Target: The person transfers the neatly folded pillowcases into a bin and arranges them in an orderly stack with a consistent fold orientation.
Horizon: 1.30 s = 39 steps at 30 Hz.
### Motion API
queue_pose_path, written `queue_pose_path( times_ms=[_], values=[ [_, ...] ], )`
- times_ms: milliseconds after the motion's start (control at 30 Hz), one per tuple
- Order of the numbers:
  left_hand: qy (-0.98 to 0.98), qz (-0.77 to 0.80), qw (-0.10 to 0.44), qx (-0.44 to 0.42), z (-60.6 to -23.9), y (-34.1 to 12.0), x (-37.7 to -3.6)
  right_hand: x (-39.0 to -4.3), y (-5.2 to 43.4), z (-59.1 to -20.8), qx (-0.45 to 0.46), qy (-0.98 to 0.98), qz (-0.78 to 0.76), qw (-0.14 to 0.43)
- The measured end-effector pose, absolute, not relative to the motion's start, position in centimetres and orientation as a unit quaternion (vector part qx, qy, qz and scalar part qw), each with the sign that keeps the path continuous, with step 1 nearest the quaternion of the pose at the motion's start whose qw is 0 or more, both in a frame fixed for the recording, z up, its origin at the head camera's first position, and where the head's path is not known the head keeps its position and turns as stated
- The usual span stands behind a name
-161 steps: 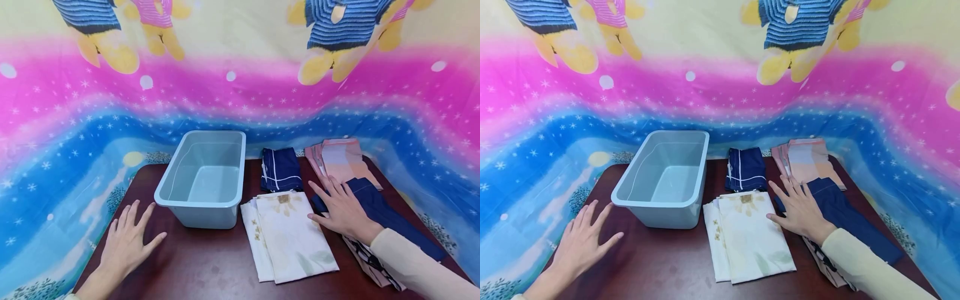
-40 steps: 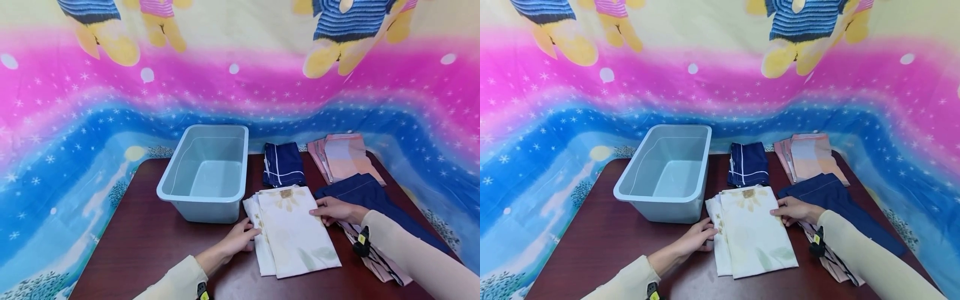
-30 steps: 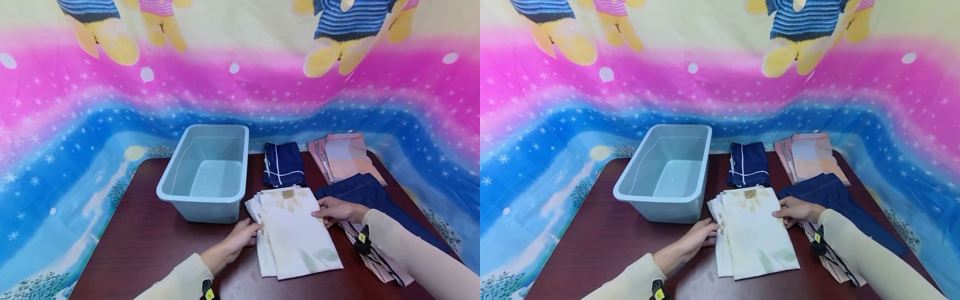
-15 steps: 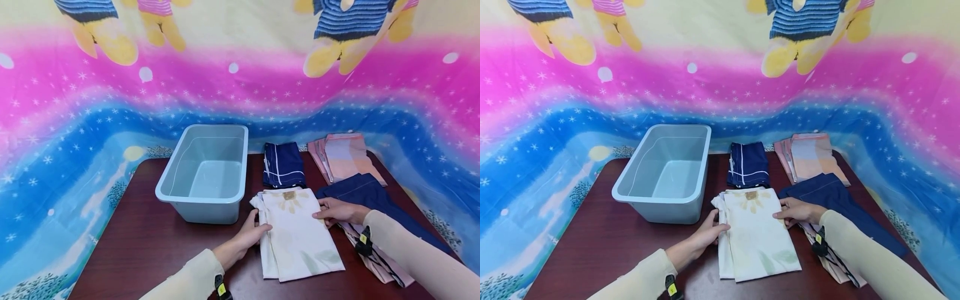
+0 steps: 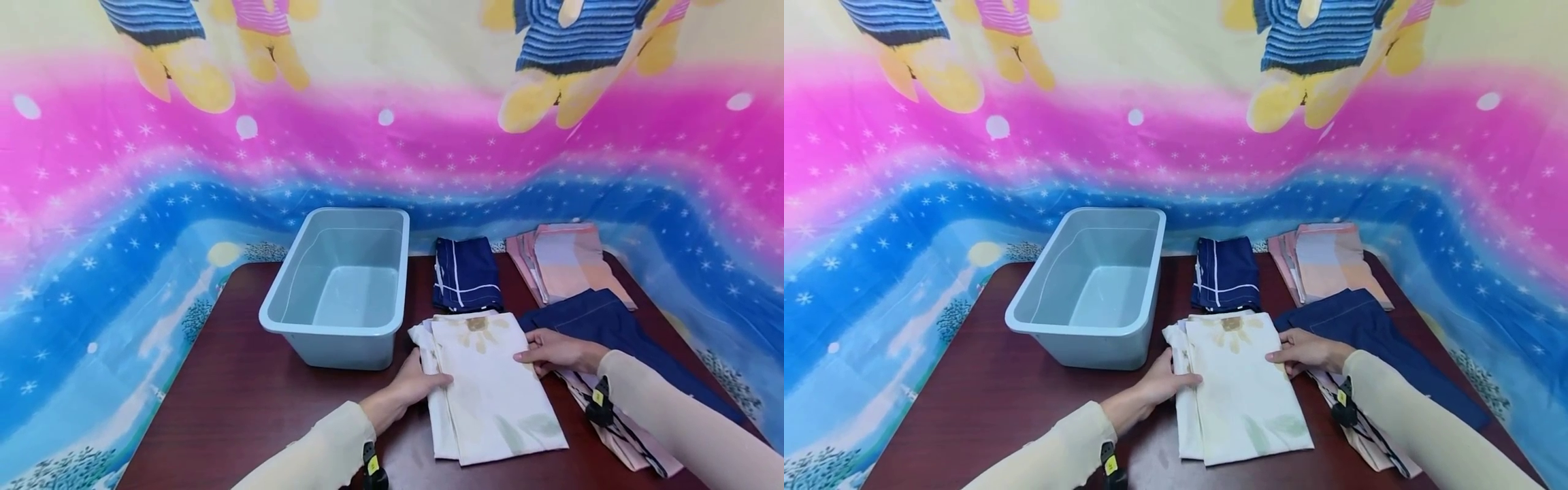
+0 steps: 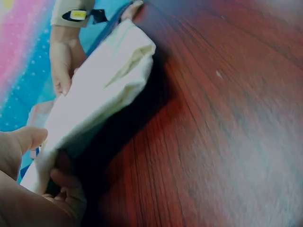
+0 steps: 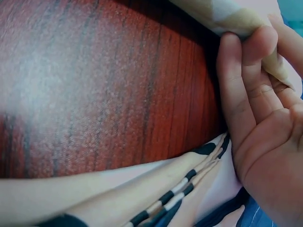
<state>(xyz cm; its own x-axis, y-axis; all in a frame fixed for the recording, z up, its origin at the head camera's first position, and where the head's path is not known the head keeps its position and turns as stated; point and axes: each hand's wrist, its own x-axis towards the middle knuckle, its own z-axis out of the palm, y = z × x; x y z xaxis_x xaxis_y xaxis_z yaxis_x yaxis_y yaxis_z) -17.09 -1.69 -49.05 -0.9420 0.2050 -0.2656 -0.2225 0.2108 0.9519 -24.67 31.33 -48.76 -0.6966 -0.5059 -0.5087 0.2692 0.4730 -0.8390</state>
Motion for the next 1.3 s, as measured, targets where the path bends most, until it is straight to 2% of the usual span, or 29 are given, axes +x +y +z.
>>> queue_pose_path(
  times_ms=[233, 733, 1100, 1300],
  values=[
    [0.791, 0.597, 0.134, 0.021, -49.8, -1.6, -17.3, -24.5, 31.5, -49.1, -0.092, 0.772, -0.507, 0.373],
    [0.784, 0.611, 0.102, 0.039, -50.2, -1.2, -17.2, -24.6, 31.6, -49.6, -0.098, 0.755, -0.524, 0.382],
    [0.799, 0.589, 0.118, 0.026, -50.7, -1.5, -16.7, -24.6, 32.1, -50.1, -0.122, 0.739, -0.541, 0.382],
    [0.790, 0.597, 0.130, 0.056, -50.6, -2.1, -16.5, -24.7, 32.1, -50.0, -0.132, 0.737, -0.541, 0.383]
  ],
)
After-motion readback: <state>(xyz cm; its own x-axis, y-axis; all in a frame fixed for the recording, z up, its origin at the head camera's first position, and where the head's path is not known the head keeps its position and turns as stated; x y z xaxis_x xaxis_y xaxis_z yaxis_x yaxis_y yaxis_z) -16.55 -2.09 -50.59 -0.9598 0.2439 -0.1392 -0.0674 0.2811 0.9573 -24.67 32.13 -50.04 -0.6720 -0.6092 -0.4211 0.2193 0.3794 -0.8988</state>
